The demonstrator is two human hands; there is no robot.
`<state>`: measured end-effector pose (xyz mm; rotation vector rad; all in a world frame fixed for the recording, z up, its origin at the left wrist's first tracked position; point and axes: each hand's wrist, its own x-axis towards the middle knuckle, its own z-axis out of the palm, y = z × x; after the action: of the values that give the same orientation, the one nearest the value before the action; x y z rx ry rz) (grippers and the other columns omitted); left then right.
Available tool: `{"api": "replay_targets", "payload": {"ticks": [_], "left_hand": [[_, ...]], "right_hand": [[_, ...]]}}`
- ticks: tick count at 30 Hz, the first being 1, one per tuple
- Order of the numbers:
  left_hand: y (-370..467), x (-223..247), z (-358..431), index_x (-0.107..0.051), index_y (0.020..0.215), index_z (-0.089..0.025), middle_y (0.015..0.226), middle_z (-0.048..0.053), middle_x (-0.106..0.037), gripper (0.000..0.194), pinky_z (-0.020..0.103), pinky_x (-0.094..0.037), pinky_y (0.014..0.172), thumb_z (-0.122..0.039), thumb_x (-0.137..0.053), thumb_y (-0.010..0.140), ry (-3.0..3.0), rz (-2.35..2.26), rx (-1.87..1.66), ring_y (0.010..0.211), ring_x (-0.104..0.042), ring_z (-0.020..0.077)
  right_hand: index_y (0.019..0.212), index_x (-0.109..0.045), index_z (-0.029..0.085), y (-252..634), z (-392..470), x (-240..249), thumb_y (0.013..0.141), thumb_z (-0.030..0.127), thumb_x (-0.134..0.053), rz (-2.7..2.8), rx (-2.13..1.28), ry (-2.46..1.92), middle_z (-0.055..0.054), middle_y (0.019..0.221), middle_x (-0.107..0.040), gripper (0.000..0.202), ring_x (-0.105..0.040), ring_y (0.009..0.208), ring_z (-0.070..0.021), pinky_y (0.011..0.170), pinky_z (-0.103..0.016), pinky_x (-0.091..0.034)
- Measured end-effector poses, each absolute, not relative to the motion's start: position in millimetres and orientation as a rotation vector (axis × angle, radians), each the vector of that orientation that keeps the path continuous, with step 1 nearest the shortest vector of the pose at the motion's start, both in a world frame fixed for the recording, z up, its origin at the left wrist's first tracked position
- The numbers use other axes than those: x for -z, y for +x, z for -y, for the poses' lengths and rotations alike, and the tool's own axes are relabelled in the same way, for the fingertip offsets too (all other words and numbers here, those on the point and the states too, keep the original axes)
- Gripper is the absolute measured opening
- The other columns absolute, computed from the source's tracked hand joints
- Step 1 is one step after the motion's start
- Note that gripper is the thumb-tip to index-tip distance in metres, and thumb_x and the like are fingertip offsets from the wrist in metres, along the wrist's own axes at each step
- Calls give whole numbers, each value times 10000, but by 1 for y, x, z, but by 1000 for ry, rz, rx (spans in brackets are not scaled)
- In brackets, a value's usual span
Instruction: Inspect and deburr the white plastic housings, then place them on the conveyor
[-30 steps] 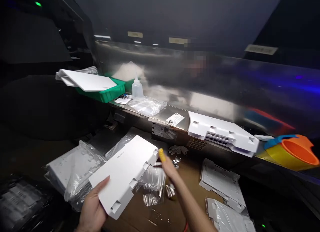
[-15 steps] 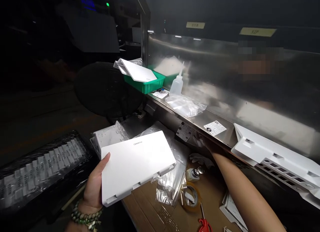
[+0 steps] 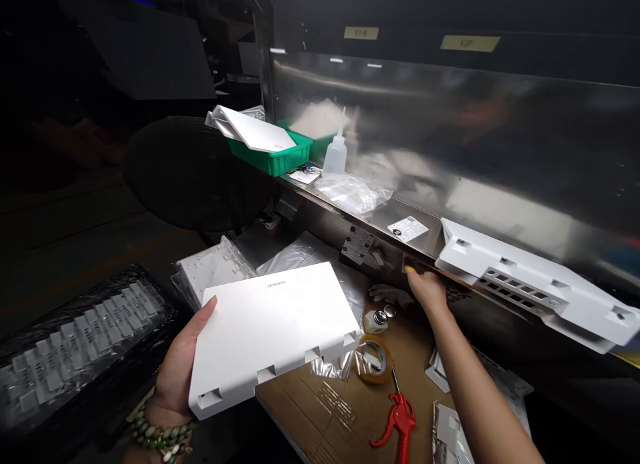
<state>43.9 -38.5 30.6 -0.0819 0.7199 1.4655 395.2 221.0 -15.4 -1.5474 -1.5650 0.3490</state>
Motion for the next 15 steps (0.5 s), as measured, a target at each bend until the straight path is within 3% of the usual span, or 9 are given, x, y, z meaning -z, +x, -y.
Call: {"api": "replay_targets", "payload": {"ticks": [2,5,8,15], "left_hand": [[52,-28,39,-377,1590,-174,1392,152,-669,680,557,-396,1184,-406,-579,983,-83,-720,-1463,1325,-583,393],[69,-26,38,-381,1588,-170,1344,147,-699,661,534,-433,1168,-374,-574,989,-99,-802,-1461,1285,-619,381],[86,-25,38,-372,1589,-160,1280,144,-731,666,505,-463,1152,-293,-601,979,-95,-917,-1482,1237,-656,366],[108,-25,44,-474,1531,-123,1238,154,-743,587,484,-501,1119,-251,-599,972,-32,-890,-1422,1207,-669,366]], "right_hand": [[1217,-698,98,386,-173,17,992,325,-578,1617,-405,-1498,-197,1170,-719,342,-681,1111,-285,894,-401,-522],[1364,-602,227,350,-88,24,921,290,-676,1678,-571,-1282,-108,1221,-720,453,-696,1070,-244,901,-371,-549],[1111,-696,255,307,-22,34,919,206,-678,1761,-550,-1099,-60,1031,-730,199,-680,940,-219,759,-326,-544],[970,-689,240,290,9,39,909,103,-683,1565,-282,-1120,-53,982,-703,150,-656,945,-216,774,-339,-547]]}}
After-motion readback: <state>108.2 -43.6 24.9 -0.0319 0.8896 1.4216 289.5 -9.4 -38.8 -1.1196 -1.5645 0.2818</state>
